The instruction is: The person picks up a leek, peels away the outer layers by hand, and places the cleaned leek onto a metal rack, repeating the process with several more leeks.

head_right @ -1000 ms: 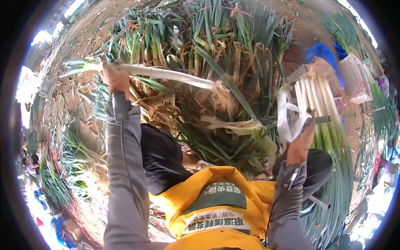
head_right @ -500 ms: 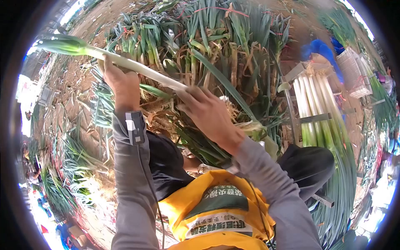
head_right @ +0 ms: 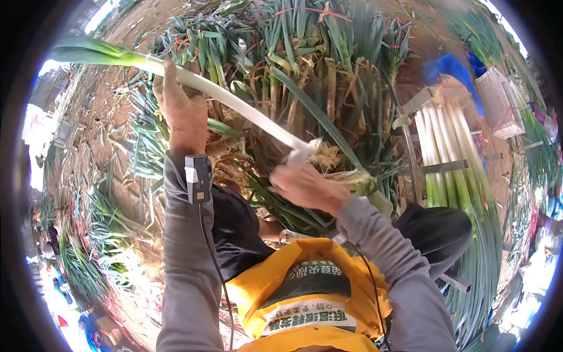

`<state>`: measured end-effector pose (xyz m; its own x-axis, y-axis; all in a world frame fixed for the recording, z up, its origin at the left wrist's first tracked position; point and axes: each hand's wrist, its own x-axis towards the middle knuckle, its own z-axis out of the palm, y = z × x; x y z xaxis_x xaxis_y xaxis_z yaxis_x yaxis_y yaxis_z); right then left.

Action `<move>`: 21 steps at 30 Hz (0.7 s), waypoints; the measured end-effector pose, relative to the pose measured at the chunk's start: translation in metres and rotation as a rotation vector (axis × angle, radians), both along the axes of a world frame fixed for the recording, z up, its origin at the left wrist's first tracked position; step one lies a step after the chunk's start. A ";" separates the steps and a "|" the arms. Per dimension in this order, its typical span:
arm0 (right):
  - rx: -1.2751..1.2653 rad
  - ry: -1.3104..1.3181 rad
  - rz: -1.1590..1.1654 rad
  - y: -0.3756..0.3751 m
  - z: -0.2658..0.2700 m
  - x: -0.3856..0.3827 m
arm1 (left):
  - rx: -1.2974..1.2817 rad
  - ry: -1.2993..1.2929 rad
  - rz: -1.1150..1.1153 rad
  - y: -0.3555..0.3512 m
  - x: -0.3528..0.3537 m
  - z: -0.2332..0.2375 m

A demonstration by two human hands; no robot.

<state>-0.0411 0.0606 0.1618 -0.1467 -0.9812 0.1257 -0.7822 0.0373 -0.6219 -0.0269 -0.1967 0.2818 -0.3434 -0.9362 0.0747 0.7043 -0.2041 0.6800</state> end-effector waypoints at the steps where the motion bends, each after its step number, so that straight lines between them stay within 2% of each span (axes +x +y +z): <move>1: 0.156 -0.011 0.019 0.021 -0.017 0.005 | -0.024 -0.004 -0.018 -0.004 0.004 -0.001; 4: 0.677 -0.183 0.024 0.087 -0.069 0.013 | -0.078 -0.005 -0.043 -0.014 0.012 0.001; 5: 0.677 -0.187 0.024 0.112 -0.098 0.017 | -0.103 -0.008 -0.052 -0.016 0.014 0.001; 7: 0.763 -0.268 0.107 0.126 -0.110 0.021 | -0.110 0.014 -0.073 -0.022 0.011 0.003; 8: 0.734 -0.155 0.030 0.126 -0.119 0.020 | -0.110 0.013 -0.077 -0.024 0.007 0.002; 9: 0.713 -0.051 -0.040 0.102 -0.072 0.025 | -0.137 0.011 -0.082 -0.021 0.007 0.000; 11: -0.021 -0.165 -0.186 0.067 -0.007 0.022 | -0.175 0.049 -0.129 -0.017 0.005 -0.005; 13: -0.118 -0.176 -0.430 0.035 0.043 0.012 | -0.143 0.039 -0.120 -0.008 -0.004 0.000; 15: -0.421 -0.193 -0.614 -0.004 0.052 -0.001 | -0.090 0.016 -0.086 0.004 -0.009 0.003; 21: -0.359 -0.229 -0.592 -0.048 0.048 -0.011 | -0.071 0.030 -0.119 0.008 -0.006 -0.001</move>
